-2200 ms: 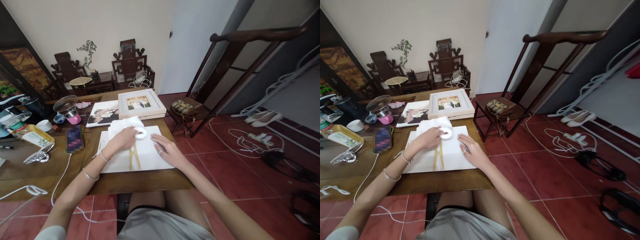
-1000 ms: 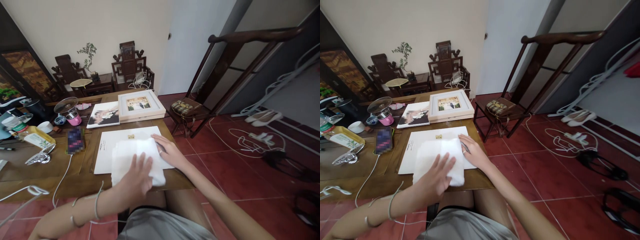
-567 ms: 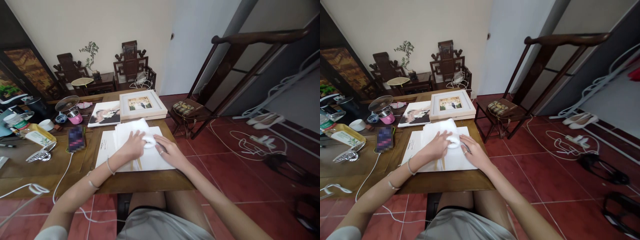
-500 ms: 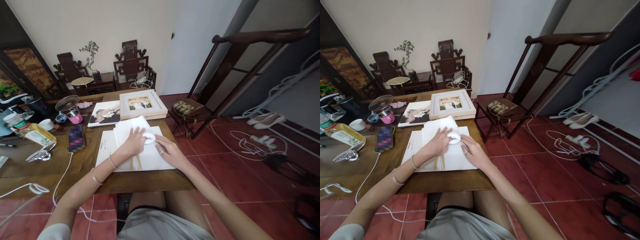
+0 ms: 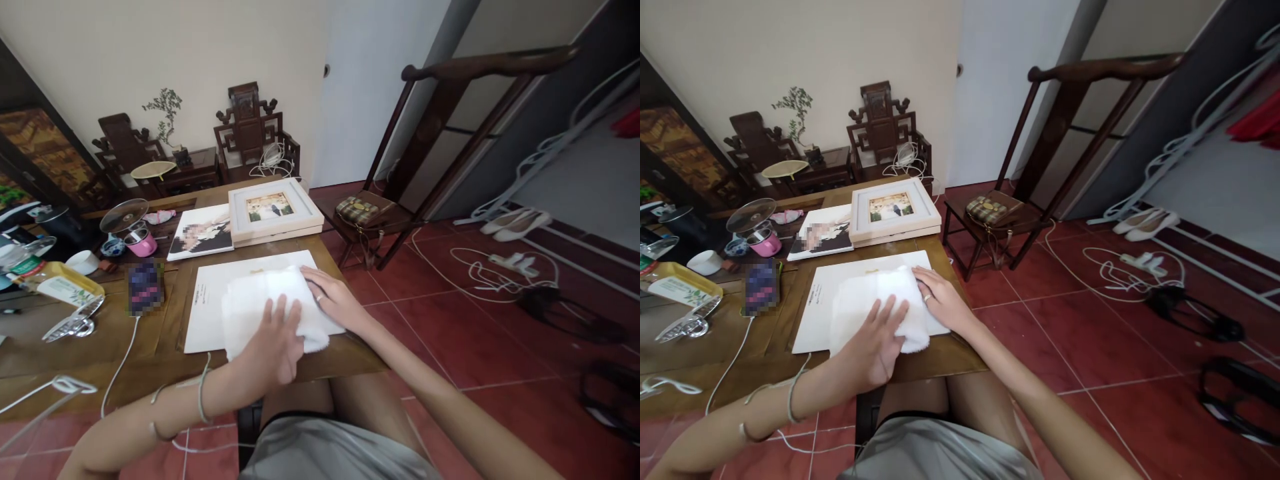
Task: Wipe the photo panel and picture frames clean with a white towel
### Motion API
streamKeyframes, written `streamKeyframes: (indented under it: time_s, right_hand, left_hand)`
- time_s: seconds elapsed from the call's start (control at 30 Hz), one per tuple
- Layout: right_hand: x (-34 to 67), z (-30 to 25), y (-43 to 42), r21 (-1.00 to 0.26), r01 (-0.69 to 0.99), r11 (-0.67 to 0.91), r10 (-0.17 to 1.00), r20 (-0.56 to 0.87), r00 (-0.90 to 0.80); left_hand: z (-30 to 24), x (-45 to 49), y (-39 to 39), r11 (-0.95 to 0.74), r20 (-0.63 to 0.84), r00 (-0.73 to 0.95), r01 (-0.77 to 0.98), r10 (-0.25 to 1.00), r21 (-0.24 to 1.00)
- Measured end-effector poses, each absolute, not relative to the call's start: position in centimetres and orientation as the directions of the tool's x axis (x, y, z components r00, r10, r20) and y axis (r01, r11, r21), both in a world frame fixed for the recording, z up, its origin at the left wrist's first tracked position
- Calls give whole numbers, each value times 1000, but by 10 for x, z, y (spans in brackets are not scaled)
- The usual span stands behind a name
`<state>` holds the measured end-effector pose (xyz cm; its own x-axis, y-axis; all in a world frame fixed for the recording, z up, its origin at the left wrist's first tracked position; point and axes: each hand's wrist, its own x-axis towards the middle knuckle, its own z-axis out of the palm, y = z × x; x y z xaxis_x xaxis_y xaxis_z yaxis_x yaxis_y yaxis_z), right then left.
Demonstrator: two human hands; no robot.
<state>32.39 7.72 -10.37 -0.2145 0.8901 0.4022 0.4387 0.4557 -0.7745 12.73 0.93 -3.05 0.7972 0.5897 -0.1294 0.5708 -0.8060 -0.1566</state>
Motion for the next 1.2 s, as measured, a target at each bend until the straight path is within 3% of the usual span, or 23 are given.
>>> streamKeyframes:
  time_s: [0.13,0.33,0.47,0.57,0.7,0.9,1.07,1.2]
  right_hand:
    - [331,-105,81,-914,287,287,958,279,-70]
    - [331,-110,84,-961,128,246,967,253,41]
    - [329,-107,80,-948,197,250,963,264,49]
    - [326,-103,76,-917,285,279,959,282,-31]
    - [323,-100,74,-851,383,360,932,340,-122]
    - [321,-104,75,-725,485,489,871,440,-219]
    - [319,-99,73,-652,515,557,830,466,-307]
    - [319,-96,71,-632,545,551,832,470,-296]
  left_hand:
    - [-26,125,47,-799,-92,794,597,601,-67]
    - [-26,132,59,-860,-103,854,508,510,-51]
    - [-17,132,17,-931,-140,926,360,350,55]
    - [-10,125,-8,-941,-166,939,320,300,108]
    - [-3,115,-9,-913,-187,909,394,371,102]
    - [1,113,44,-785,-195,770,620,607,6]
    - [-14,128,101,-753,-141,747,658,650,15]
    - [-24,149,125,-794,-67,795,606,602,48]
